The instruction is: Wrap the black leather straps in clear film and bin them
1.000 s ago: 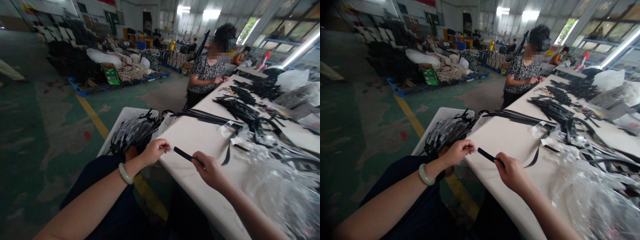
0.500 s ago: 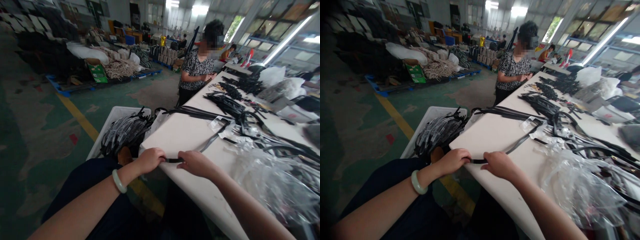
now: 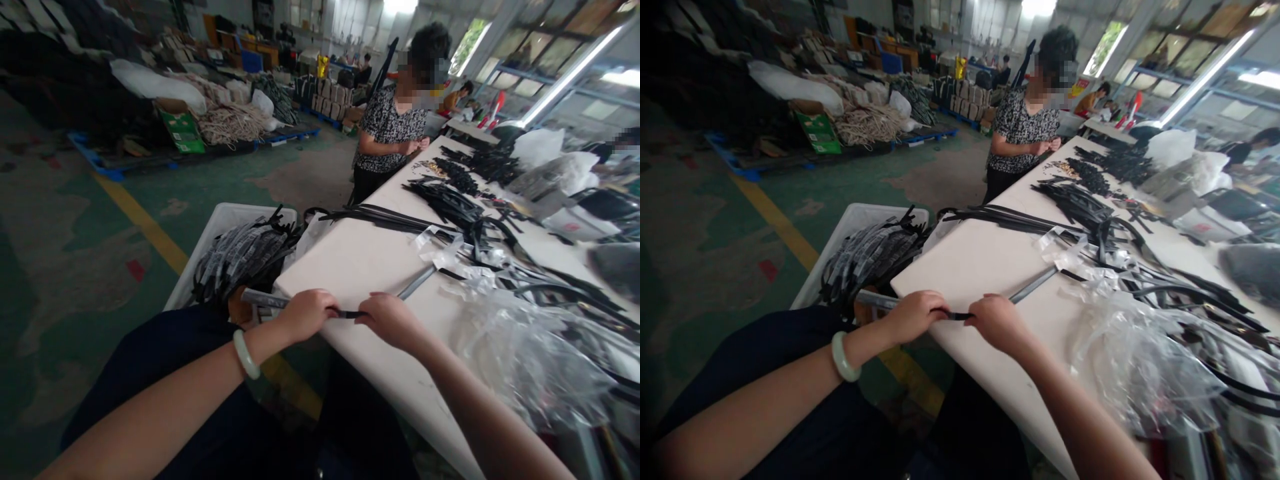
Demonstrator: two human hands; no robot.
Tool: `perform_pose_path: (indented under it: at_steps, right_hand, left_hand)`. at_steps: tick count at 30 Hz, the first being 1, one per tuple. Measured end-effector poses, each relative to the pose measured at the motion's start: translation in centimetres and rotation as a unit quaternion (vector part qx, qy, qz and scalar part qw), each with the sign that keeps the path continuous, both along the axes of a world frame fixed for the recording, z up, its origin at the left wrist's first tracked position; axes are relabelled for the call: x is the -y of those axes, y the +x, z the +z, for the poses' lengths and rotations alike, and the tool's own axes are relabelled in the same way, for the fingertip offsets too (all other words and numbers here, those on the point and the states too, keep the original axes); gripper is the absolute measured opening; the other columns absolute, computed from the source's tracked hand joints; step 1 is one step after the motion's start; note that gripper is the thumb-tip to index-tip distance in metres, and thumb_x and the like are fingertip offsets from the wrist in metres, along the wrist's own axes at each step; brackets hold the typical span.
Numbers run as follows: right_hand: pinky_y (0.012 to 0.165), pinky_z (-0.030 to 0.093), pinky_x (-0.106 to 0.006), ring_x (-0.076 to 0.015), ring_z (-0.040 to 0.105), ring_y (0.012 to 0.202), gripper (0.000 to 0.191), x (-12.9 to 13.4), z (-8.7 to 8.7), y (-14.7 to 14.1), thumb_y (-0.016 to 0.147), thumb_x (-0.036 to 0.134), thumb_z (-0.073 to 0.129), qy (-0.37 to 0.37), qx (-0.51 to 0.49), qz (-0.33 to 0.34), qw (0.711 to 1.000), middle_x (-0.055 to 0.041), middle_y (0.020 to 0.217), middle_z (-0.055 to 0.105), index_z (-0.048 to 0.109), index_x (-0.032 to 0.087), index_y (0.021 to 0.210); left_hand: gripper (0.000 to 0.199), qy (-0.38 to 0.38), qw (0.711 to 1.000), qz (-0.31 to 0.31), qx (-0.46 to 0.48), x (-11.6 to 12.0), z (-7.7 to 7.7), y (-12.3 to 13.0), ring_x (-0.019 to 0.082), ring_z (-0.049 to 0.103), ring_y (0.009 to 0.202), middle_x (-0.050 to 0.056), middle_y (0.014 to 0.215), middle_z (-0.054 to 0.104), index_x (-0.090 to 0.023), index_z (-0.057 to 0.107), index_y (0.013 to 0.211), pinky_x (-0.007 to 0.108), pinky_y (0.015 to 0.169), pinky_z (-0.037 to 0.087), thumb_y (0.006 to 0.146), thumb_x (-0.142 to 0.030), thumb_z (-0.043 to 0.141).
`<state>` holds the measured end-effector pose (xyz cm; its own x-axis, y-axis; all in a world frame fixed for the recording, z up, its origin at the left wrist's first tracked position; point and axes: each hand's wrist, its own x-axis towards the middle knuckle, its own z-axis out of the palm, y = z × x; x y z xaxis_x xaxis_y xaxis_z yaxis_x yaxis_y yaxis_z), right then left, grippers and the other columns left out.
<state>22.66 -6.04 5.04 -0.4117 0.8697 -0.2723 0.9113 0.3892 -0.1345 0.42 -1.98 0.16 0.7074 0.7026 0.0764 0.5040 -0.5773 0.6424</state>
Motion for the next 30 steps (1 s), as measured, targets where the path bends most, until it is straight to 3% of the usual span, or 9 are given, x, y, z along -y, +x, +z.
perform_pose_path:
  at_steps: [3, 8, 12, 16, 22, 27, 30]
  right_hand:
    - [0.104, 0.028, -0.037, -0.0193, 0.063, 0.087, 0.025, 0.2, -0.3, 0.3, 0.083, 0.044, 0.058, -0.02, -0.036, 0.029, 0.999, -0.0039, 0.083, 0.069, 0.067, 0.021, 0.086]
    - [0.101, 0.029, -0.038, -0.0182, 0.062, 0.079, 0.02, 0.3, 0.2, 1.9, 0.087, 0.028, 0.051, -0.008, -0.026, -0.034, 0.999, -0.0033, 0.074, 0.067, 0.066, 0.019, 0.076]
    - [0.077, 0.04, -0.028, -0.0177, 0.06, 0.073, 0.024, 0.8, 0.1, 0.4, 0.086, 0.034, 0.051, -0.027, -0.046, -0.024, 0.998, -0.0033, 0.073, 0.066, 0.066, 0.021, 0.074]
    - [0.06, 0.034, -0.024, -0.0132, 0.056, 0.061, 0.033, 1.1, 0.1, -0.9, 0.09, 0.036, 0.044, -0.047, -0.096, -0.076, 0.991, 0.0006, 0.064, 0.063, 0.062, 0.02, 0.068]
    - [0.061, 0.031, -0.025, -0.0163, 0.059, 0.073, 0.023, 1.6, 0.6, -0.7, 0.087, 0.039, 0.05, -0.022, -0.061, -0.046, 0.997, -0.0019, 0.078, 0.066, 0.064, 0.022, 0.082]
    - [0.06, 0.033, -0.027, -0.0177, 0.059, 0.07, 0.026, 2.0, 1.1, 0.6, 0.09, 0.035, 0.045, 0.021, 0.01, -0.096, 0.995, -0.0035, 0.076, 0.066, 0.064, 0.02, 0.079]
    - [0.078, 0.04, -0.031, -0.0179, 0.06, 0.073, 0.024, 2.1, 0.9, -1.1, 0.09, 0.031, 0.047, 0.026, -0.011, -0.016, 0.999, -0.003, 0.074, 0.065, 0.064, 0.021, 0.077]
  left_hand:
    - [0.013, 0.002, 1.0, -0.027, -0.011, 0.1, -0.2, -0.2, 0.018, 0.059, 0.086, 0.003, 0.088, 0.066, -0.02, 0.069, 0.087, 0.026, 0.077, 0.04, 0.081, -0.023, 0.058]
    - [0.013, 0.022, 0.999, 0.033, -0.002, -0.7, 0.2, -1.0, 0.018, 0.058, 0.089, 0.004, 0.09, 0.066, -0.019, 0.069, 0.086, 0.027, 0.08, 0.039, 0.081, -0.022, 0.057]
    - [0.013, -0.015, 0.999, -0.032, 0.019, -0.3, 0.3, -0.3, 0.017, 0.058, 0.085, 0.003, 0.086, 0.066, -0.019, 0.07, 0.084, 0.026, 0.077, 0.04, 0.078, -0.019, 0.059]
    - [0.013, -0.02, 0.999, -0.014, 0.03, -0.1, 0.2, -0.2, 0.018, 0.058, 0.086, 0.004, 0.086, 0.067, -0.019, 0.071, 0.084, 0.026, 0.078, 0.039, 0.077, -0.021, 0.061]
    - [0.014, -0.043, 0.998, -0.041, 0.037, -0.5, 0.1, -0.9, 0.016, 0.058, 0.083, 0.002, 0.083, 0.068, -0.02, 0.072, 0.083, 0.025, 0.076, 0.039, 0.076, -0.018, 0.06]
    - [0.012, -0.084, 0.994, 0.004, 0.063, -0.6, -0.1, -0.8, 0.016, 0.059, 0.08, 0.003, 0.08, 0.068, -0.018, 0.072, 0.08, 0.024, 0.073, 0.04, 0.074, -0.022, 0.063]
    - [0.012, -0.112, 0.989, -0.052, 0.084, 0.3, -0.3, 0.6, 0.014, 0.058, 0.072, 0.002, 0.075, 0.068, -0.018, 0.072, 0.079, 0.022, 0.069, 0.039, 0.072, -0.016, 0.062]
